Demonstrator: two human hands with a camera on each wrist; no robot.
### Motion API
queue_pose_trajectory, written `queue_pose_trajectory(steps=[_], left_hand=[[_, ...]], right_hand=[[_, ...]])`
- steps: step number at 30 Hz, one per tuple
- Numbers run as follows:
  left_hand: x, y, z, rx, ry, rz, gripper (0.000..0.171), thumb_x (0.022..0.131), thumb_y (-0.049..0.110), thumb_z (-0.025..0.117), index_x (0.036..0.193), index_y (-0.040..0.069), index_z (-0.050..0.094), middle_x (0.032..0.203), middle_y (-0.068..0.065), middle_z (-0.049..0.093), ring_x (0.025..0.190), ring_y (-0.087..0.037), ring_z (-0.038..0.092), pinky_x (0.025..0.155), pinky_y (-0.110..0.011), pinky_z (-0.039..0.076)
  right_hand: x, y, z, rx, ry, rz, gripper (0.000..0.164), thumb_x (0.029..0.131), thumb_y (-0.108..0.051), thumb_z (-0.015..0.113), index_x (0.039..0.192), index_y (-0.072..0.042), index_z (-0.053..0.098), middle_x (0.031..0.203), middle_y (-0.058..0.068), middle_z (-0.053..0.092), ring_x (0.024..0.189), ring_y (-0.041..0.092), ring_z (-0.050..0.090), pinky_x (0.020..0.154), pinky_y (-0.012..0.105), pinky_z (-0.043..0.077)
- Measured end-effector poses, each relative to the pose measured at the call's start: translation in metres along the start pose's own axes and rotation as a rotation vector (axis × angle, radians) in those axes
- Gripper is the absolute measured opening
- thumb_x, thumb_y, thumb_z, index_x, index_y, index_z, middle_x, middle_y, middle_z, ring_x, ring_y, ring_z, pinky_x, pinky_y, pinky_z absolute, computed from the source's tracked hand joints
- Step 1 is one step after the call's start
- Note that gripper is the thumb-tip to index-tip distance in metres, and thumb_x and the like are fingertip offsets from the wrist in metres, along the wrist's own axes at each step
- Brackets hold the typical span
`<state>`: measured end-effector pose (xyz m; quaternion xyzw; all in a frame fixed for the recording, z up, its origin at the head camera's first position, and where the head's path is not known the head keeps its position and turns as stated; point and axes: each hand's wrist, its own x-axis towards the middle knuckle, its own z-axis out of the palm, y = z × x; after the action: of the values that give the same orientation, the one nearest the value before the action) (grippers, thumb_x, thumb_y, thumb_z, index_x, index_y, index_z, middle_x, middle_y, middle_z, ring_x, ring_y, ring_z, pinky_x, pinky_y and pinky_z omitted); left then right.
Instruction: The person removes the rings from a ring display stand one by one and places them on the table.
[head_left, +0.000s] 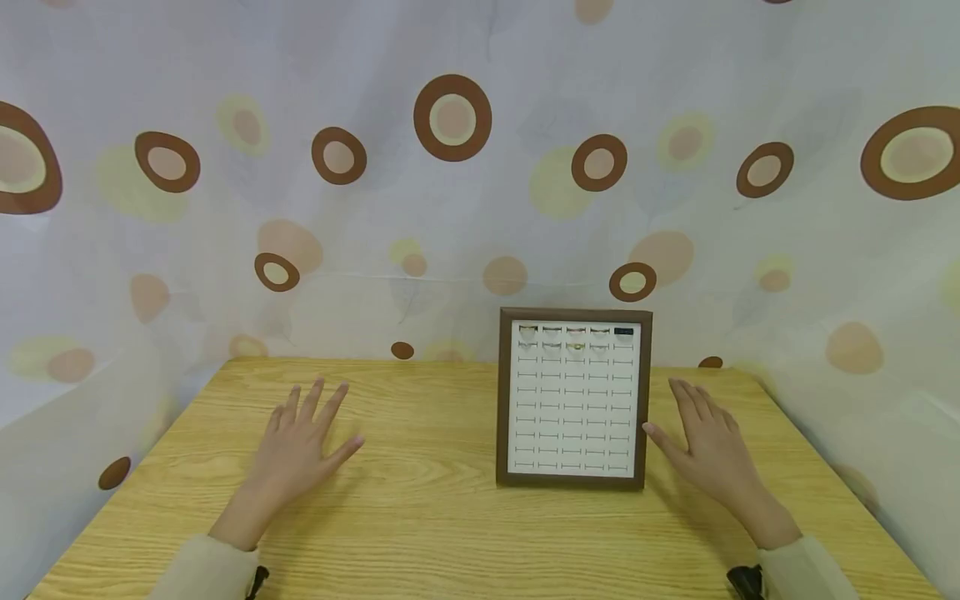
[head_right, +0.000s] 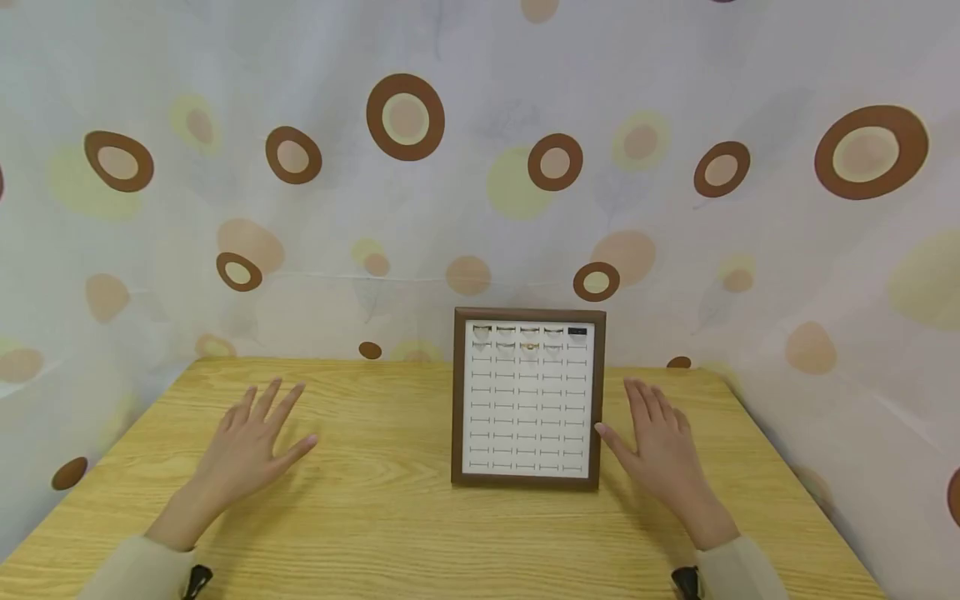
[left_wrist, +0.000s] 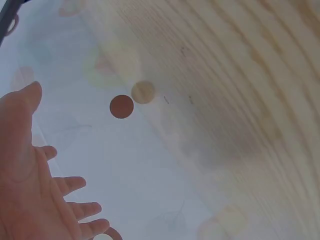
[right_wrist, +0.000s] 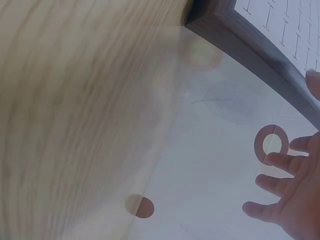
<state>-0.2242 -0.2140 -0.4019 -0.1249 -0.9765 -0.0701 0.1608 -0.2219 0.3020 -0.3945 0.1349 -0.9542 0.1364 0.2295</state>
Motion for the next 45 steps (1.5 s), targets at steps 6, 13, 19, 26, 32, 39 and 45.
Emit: queue_pose_trajectory(steps=[6,13,19,26,32,39,45], left_hand=[[0.008,0.006,-0.001,0.018,0.061,0.065,0.074,0.085,0.059,0.047,0.145,0.023,0.023,0.147,-0.018,0.027,0.13,-0.047,0.026,0.098,-0.061,0.028],[0.018,0.021,-0.007,0.013,0.119,0.137,0.074,0.085,0.058,0.049,0.145,0.022,0.025,0.143,-0.017,0.034,0.127,-0.042,0.035,0.096,-0.058,0.033],[0.026,0.034,-0.011,-0.011,0.178,0.203,0.071,0.084,0.055,0.053,0.142,0.02,0.031,0.14,-0.014,0.038,0.125,-0.038,0.039,0.094,-0.056,0.036],[0.035,0.049,-0.016,-0.03,0.231,0.277,0.069,0.084,0.052,0.055,0.141,0.022,0.033,0.137,-0.011,0.044,0.119,-0.034,0.046,0.092,-0.053,0.039],[0.045,0.062,-0.02,-0.059,0.293,0.376,0.066,0.082,0.048,0.06,0.138,0.019,0.038,0.132,-0.009,0.048,0.114,-0.031,0.05,0.09,-0.05,0.041],[0.055,0.077,-0.023,-0.069,0.357,0.465,0.063,0.08,0.043,0.065,0.132,0.013,0.046,0.122,-0.008,0.055,0.108,-0.028,0.054,0.089,-0.045,0.043],[0.065,0.088,-0.024,-0.076,0.391,0.516,0.062,0.078,0.041,0.068,0.13,0.015,0.047,0.116,-0.004,0.057,0.103,-0.024,0.056,0.086,-0.04,0.045]], right_hand=[[0.007,-0.005,0.0,0.056,0.072,-0.03,0.068,0.087,-0.035,0.057,0.136,0.006,0.033,0.132,0.03,0.042,0.118,0.049,0.039,0.09,0.063,0.03],[0.016,-0.009,0.001,0.156,0.1,-0.025,0.064,0.088,-0.029,0.058,0.135,0.008,0.033,0.131,0.029,0.044,0.115,0.048,0.043,0.089,0.06,0.034],[0.022,-0.012,0.001,0.255,0.094,0.005,0.063,0.09,-0.027,0.056,0.136,0.007,0.031,0.131,0.027,0.044,0.113,0.044,0.045,0.087,0.059,0.035],[0.028,-0.014,0.003,0.363,0.099,0.021,0.059,0.089,-0.021,0.057,0.136,0.006,0.031,0.129,0.027,0.044,0.109,0.043,0.049,0.085,0.058,0.038],[0.032,-0.013,0.007,0.444,0.102,0.027,0.055,0.091,-0.017,0.054,0.135,0.007,0.031,0.129,0.03,0.044,0.106,0.043,0.052,0.085,0.056,0.041],[0.034,-0.015,0.008,0.505,0.097,0.034,0.05,0.092,-0.013,0.052,0.134,0.006,0.033,0.126,0.027,0.048,0.103,0.038,0.056,0.081,0.019,0.046],[0.036,-0.017,0.009,0.543,0.059,0.064,0.049,0.093,-0.012,0.051,0.136,0.004,0.032,0.124,0.026,0.049,0.1,0.034,0.057,0.075,0.006,0.04]])
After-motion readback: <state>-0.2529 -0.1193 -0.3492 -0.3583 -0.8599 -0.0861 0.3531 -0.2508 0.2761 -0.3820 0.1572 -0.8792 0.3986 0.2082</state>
